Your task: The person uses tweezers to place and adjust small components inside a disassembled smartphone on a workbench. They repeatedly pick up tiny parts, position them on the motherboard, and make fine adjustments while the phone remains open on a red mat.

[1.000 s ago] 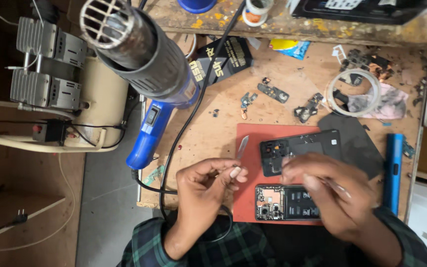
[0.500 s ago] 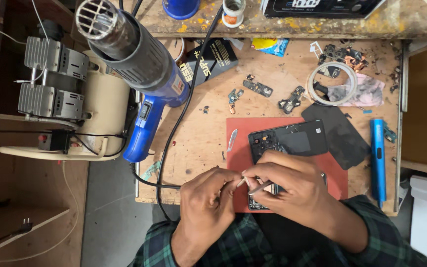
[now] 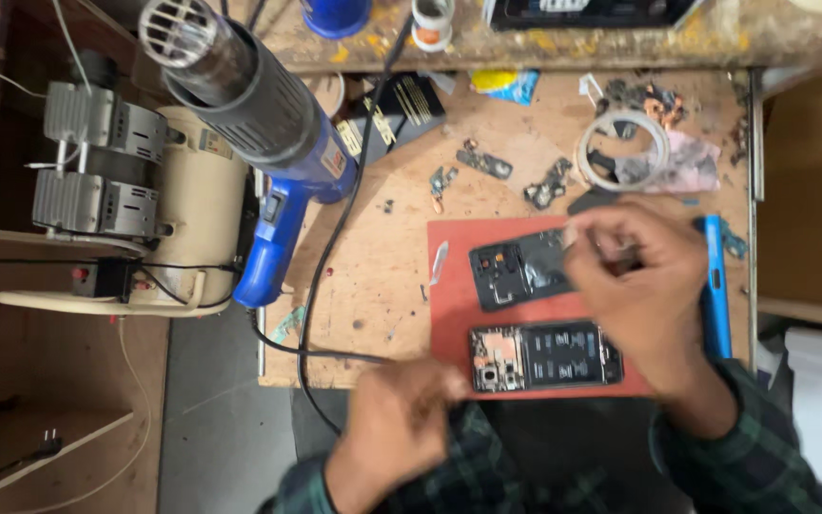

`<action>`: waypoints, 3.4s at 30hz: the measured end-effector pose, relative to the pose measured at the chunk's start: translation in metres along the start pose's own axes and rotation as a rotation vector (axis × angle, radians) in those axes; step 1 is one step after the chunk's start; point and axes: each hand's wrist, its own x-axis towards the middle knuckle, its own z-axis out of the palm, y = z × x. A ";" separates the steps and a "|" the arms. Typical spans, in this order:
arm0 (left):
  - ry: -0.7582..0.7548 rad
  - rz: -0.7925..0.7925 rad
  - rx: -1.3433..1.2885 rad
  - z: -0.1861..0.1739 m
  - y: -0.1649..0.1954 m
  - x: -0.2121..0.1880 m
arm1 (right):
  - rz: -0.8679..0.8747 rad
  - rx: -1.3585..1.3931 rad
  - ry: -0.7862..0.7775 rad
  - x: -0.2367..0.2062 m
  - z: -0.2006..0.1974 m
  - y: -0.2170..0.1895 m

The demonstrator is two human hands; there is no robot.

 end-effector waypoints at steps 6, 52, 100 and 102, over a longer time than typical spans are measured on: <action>0.072 -0.467 -0.510 0.004 -0.028 0.002 | 0.234 0.410 -0.320 -0.056 0.025 0.048; 0.155 -0.218 -0.358 0.005 -0.030 -0.004 | -0.102 0.224 -0.398 -0.075 0.053 0.017; -0.023 -0.175 -0.271 0.060 -0.019 -0.036 | 0.087 0.201 -0.350 -0.162 0.009 0.058; -0.077 -0.184 -0.346 0.061 -0.017 -0.045 | 0.108 0.176 -0.355 -0.172 0.007 0.057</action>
